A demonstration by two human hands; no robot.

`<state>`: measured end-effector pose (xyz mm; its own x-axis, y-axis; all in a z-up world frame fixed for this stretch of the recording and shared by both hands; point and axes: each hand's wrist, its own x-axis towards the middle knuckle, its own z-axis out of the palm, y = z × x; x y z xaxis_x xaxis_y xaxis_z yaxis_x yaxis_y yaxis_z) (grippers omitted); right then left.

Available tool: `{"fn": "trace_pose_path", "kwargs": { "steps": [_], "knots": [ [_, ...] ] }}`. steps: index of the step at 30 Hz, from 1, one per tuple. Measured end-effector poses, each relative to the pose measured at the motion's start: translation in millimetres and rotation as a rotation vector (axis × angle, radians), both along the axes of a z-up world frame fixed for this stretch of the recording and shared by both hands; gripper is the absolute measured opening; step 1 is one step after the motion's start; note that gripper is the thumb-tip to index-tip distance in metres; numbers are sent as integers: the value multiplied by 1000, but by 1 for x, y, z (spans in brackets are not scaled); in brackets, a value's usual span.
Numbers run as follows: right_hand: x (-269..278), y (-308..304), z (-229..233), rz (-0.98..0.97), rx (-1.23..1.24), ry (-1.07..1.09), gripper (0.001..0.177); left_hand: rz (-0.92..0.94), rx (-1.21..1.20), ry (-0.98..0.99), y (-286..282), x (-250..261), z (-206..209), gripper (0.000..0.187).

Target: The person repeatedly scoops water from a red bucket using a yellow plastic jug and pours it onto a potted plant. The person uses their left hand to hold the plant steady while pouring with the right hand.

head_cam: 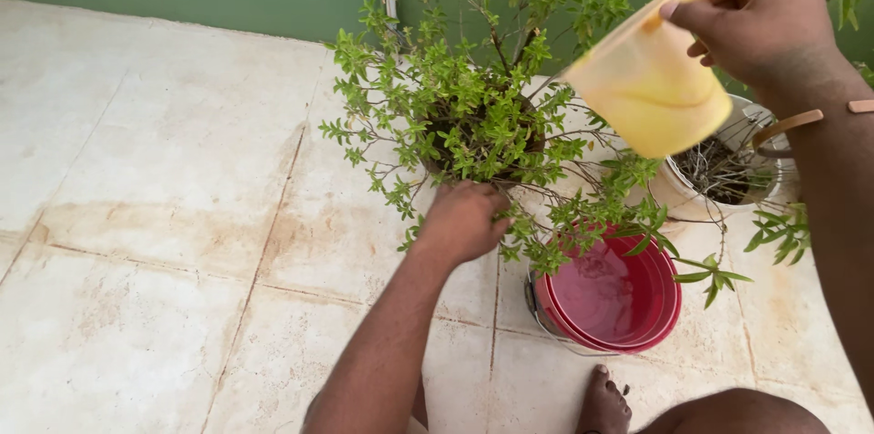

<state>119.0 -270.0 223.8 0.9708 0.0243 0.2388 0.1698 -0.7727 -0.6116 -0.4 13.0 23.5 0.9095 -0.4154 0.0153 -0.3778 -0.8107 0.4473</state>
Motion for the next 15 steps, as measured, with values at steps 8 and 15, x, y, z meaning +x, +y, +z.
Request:
{"fn": "trace_pose_path", "kwargs": {
  "steps": [8,15],
  "knots": [
    [2,30,21,41,-312,44,39,-38,-24,-29,-16,-6,-5,34],
    [23,60,41,192,-204,9,34,-33,-14,-23,-17,-4,-5,35]
  ]
}}
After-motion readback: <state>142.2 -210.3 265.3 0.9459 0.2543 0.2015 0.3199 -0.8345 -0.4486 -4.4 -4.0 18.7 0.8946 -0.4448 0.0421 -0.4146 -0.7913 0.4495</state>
